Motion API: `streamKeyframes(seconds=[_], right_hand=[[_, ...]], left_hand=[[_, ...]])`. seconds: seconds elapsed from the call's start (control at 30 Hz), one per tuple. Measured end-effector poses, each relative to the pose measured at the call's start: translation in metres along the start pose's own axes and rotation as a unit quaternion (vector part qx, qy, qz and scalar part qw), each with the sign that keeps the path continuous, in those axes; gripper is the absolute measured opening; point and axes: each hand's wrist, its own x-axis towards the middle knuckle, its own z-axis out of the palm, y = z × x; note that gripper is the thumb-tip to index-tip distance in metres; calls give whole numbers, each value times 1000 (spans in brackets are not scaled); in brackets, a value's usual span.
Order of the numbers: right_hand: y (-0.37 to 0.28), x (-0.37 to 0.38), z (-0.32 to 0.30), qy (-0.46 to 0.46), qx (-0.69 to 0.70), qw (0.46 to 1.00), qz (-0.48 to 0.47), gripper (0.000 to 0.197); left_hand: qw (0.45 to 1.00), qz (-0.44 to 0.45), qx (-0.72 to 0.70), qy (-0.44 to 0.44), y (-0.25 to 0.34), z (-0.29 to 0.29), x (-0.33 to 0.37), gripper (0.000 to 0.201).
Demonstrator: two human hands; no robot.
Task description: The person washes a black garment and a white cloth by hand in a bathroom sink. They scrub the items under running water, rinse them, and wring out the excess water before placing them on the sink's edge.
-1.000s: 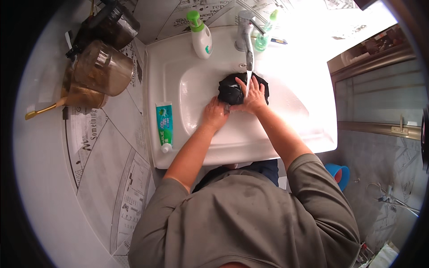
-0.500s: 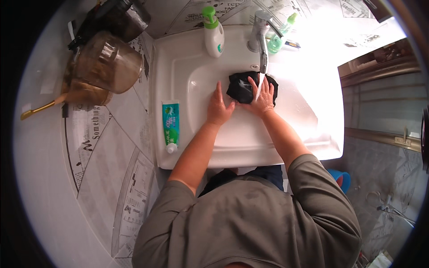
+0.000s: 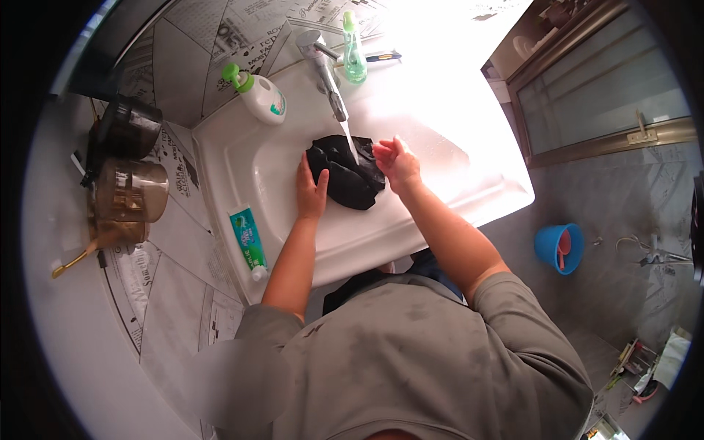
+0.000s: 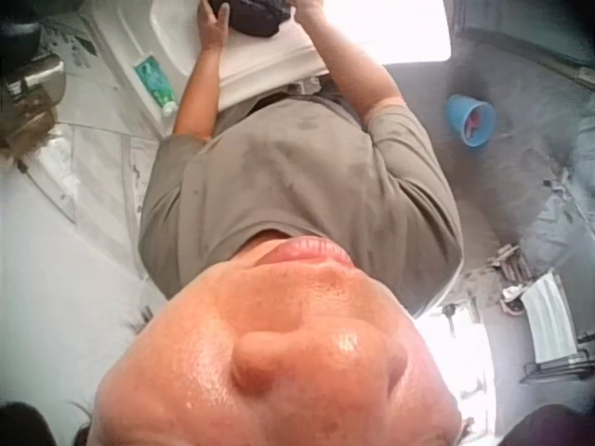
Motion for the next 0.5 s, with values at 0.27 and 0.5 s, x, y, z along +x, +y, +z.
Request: streamKeyframes(seconds=[0.27, 0.5], right_hand=[[34, 4, 39, -65, 349, 931, 86, 41], [12, 18, 54, -45, 397, 917, 5, 43]], left_hand=[[898, -190, -347, 196, 90, 12, 22, 61], [564, -338, -726, 203, 120, 48, 73, 55]])
